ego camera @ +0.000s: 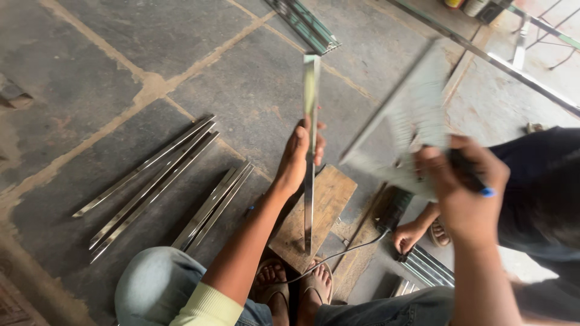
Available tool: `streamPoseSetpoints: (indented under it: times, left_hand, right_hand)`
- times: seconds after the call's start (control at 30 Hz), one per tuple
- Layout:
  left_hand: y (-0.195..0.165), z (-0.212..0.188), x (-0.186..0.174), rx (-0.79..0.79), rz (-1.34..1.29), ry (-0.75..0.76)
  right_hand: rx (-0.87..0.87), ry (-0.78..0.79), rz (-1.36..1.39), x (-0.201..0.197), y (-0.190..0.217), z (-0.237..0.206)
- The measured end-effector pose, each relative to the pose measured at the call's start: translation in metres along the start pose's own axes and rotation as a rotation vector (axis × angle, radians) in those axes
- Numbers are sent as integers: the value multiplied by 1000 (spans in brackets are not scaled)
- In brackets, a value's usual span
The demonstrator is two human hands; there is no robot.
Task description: The person measures and marks a square metal tube using a set square and marker, then uses an angle grinder to cut the tube at the marked line. The person repeats the process on additional metal tubes, cutting them to size.
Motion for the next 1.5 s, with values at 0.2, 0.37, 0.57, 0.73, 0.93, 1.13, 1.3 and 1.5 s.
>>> streamPoseSetpoints:
  times: [0.2, 0.37, 0.57, 0.73, 0.93, 1.13, 1.3, 1.5]
  left_hand:
    - [28, -2, -43, -132, -261, -144]
    - [28, 1, -15, -23, -164, -44]
    - [25, -6, 9, -61, -163, 0]
    - [25, -9, 19, -94, -167, 69]
    - [22, -7, 15, -38, -99, 75]
    - [66, -12, 4, 10, -28, 76]
    - [134, -48, 3, -60, 498, -91]
    - [118, -41, -13, 77, 693, -171]
  right_hand:
    - [-42, -72, -44, -19, -20, 11]
    - [-24, -82, -122, -22, -44, 10]
    - [-165, -188, -600, -26, -42, 3]
    - [-121, -182, -541, -27, -48, 6]
    - [-98, -187, -569, -29, -46, 8]
    - [-154, -193, -545, -32, -38, 5]
    - [-158, -217, -533, -37, -34, 8]
    - [-176, -226, -525, -49, -27, 3]
Point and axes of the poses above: each hand's wrist, its own z-axis towards the middle knuckle, its own x-axis out of the palm, y = z × x, the point moved 10 cm from there along z, towards the middle knuckle, and after that the axes turned 4 degrees about z, right-handed, at the moved point
